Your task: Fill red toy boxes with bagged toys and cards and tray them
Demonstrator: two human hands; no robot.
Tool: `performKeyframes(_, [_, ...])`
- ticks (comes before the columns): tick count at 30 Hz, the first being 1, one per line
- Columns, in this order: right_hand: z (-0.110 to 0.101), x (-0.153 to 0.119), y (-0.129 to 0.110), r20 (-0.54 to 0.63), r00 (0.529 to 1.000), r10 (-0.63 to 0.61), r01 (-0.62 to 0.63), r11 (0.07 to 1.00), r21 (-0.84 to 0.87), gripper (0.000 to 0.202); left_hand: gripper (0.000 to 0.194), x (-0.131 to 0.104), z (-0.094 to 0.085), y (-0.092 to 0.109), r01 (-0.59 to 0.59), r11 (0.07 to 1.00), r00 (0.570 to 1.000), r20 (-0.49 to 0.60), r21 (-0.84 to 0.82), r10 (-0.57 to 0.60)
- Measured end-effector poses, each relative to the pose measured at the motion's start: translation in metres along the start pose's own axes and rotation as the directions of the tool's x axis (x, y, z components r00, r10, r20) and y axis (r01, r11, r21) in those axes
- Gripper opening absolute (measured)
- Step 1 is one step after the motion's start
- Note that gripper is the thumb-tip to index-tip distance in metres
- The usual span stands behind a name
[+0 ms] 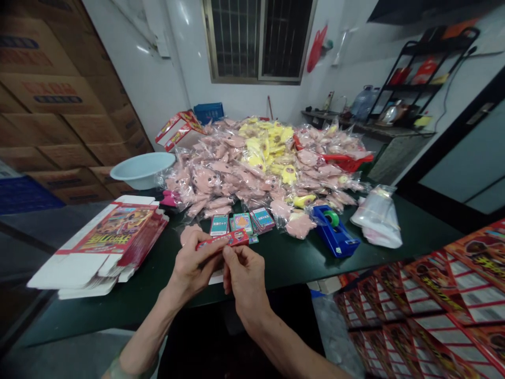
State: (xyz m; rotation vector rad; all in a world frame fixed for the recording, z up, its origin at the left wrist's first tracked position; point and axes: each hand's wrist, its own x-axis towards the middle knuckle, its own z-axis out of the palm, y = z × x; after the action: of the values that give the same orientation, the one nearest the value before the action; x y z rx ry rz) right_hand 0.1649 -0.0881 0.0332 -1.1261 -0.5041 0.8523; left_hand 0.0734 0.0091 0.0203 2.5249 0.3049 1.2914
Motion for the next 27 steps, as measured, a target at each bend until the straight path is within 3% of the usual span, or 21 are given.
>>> performKeyframes(8, [-0.003,0.007,0.013,-0.044,0.999,-0.005,0.003,0.998,-0.060,0.036,0.033,0.008,-0.006,0.007,0.056,0.990,0.998,-0.017,-0.126,-0.058])
performKeyframes(15, [-0.008,0.003,0.076,-0.040,0.952,0.304,-0.305,0.952,-0.030,0.045,0.018,0.005,0.013,0.008,0.142,0.986,0.970,-0.186,-0.091,-0.157])
performKeyframes(18, [-0.017,0.003,0.082,0.024,0.939,0.343,-0.341,0.938,-0.060,0.039,0.020,0.007,0.012,0.002,0.151,0.987,0.969,-0.186,-0.064,-0.160])
performKeyframes(21, [-0.032,0.000,0.072,0.051,0.924,0.378,-0.373,0.924,-0.088,0.037,0.025,0.005,-0.002,-0.010,0.232,0.965,0.962,-0.122,-0.121,-0.246])
performKeyframes(23, [-0.042,-0.004,0.061,0.038,0.931,0.362,-0.357,0.928,-0.104,0.047,0.027,-0.001,-0.013,-0.017,0.352,0.905,0.915,-0.114,-0.239,-0.386])
performKeyframes(24, [-0.045,-0.005,0.054,0.043,0.944,0.328,-0.322,0.940,-0.116,0.052,0.028,-0.005,-0.017,-0.019,0.420,0.842,0.861,-0.144,-0.338,-0.488])
performKeyframes(27, [-0.049,-0.003,0.031,0.131,0.986,0.100,-0.083,0.988,-0.131,0.050,0.037,-0.017,-0.019,-0.012,0.475,0.499,0.594,-0.153,-0.725,-0.789])
